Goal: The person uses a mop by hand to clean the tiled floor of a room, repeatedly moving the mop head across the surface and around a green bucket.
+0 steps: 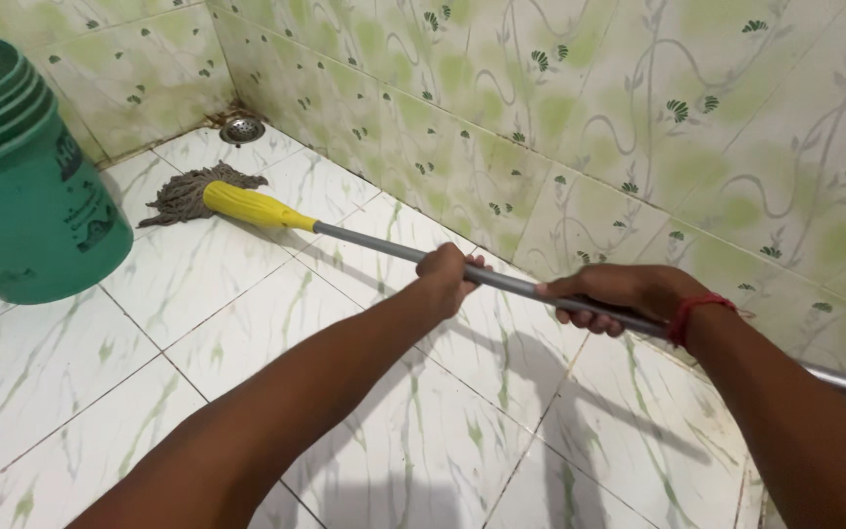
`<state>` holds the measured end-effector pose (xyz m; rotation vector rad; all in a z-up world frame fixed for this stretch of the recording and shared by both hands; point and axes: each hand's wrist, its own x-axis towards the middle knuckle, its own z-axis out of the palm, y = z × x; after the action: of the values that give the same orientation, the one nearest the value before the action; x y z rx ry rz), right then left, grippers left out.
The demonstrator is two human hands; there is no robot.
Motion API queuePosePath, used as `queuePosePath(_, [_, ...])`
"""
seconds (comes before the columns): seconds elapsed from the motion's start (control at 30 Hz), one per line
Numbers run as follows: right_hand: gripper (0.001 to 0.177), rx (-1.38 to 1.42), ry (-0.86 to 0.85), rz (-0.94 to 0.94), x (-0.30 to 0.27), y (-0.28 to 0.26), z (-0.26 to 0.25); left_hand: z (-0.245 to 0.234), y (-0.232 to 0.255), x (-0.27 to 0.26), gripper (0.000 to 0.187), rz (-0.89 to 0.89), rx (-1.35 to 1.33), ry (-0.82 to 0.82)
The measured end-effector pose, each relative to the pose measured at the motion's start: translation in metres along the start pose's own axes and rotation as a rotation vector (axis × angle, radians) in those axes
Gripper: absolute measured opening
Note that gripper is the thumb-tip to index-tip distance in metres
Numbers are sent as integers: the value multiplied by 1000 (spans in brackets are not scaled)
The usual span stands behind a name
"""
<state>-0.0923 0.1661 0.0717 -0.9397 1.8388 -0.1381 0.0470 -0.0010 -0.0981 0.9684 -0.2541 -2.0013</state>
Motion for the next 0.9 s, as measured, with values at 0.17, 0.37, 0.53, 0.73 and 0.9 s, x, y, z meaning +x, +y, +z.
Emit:
queuePosePath(0.17, [49, 107, -88, 19, 16, 2, 1, -16, 2, 20, 11, -79, 43, -78])
queuePosePath(0.37, [49, 97, -15, -180, 65, -47, 49, -60, 65, 76, 14, 129, 99, 17])
queuePosePath(0.53, [60, -47, 113, -355, 86, -110, 121, -88, 137, 54, 20, 297, 338, 240])
queuePosePath(0.73, [60, -148, 218, -429, 89, -140, 148, -84, 167, 10, 21, 286, 165, 427])
queuePosePath(0.9, [55, -7, 218, -358, 98, -136, 121, -80, 144, 38, 15, 376, 171, 223])
